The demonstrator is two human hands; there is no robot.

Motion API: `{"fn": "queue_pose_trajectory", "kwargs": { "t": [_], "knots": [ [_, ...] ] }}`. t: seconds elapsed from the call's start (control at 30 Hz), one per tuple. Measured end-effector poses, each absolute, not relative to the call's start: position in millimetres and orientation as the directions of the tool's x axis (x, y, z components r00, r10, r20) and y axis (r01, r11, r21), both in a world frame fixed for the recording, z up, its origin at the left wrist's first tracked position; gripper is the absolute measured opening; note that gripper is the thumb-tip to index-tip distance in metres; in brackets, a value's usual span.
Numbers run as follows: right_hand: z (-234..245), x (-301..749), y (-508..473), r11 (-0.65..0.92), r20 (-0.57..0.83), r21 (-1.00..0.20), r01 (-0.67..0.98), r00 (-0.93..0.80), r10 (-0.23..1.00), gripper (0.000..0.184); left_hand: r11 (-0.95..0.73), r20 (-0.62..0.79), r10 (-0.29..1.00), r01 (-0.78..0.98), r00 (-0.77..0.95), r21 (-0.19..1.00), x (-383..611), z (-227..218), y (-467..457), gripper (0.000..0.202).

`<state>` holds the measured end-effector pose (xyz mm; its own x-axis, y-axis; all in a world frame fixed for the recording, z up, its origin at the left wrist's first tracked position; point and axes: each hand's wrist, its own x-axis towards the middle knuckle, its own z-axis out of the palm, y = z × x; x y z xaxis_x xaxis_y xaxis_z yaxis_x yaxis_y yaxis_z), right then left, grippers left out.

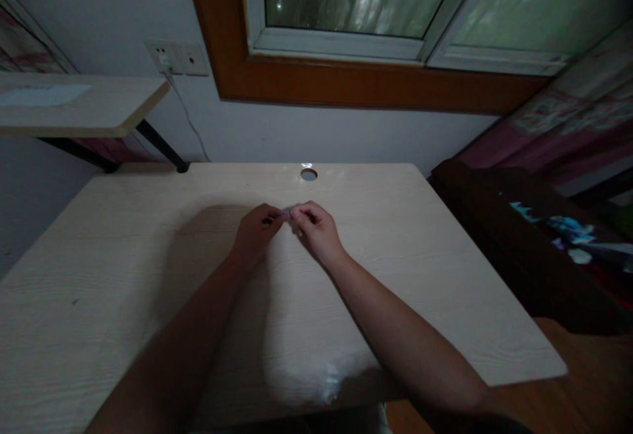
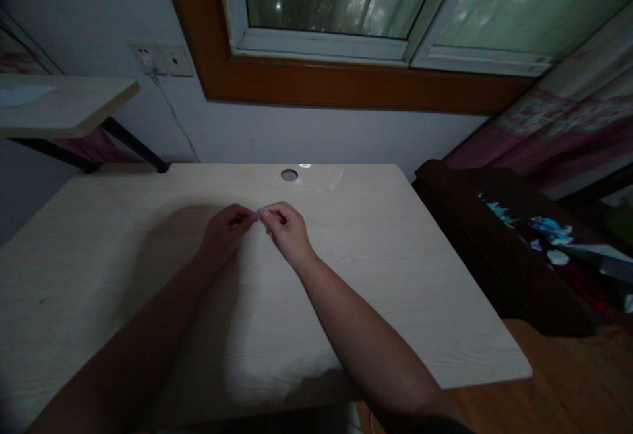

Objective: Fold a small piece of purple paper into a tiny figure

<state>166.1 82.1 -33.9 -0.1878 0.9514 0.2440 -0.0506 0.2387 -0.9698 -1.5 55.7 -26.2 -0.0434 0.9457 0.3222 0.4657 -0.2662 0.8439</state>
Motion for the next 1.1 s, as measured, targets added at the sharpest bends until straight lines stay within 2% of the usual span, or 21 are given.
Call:
{"fn": "queue_pose_trajectory", "kwargs": {
  "t": [0.23,0.63,1.1],
  "knots": [
    [-33.1,167.3,82.5,0.265,0.262,-0.964,-0.004,-0.181,0.948,0.022,-0.267,0.3,0.954,0.409,-0.018,0.872,-1.5,-25.0,57.3,0.02],
    [-25.4,168.2,78.5,0.408,0.384,-0.905,0.122,-0.181,0.906,0.016,-0.227,0.287,0.956,0.465,-0.06,0.855,-1.6,-26.4,57.7,0.022],
    [-22.4,171.7,81.0,0.408,0.387,-0.91,0.074,-0.197,0.901,0.015,-0.246,0.287,0.958,0.466,-0.019,0.85,-2.6,-24.8,56.4,0.023]
  ]
}}
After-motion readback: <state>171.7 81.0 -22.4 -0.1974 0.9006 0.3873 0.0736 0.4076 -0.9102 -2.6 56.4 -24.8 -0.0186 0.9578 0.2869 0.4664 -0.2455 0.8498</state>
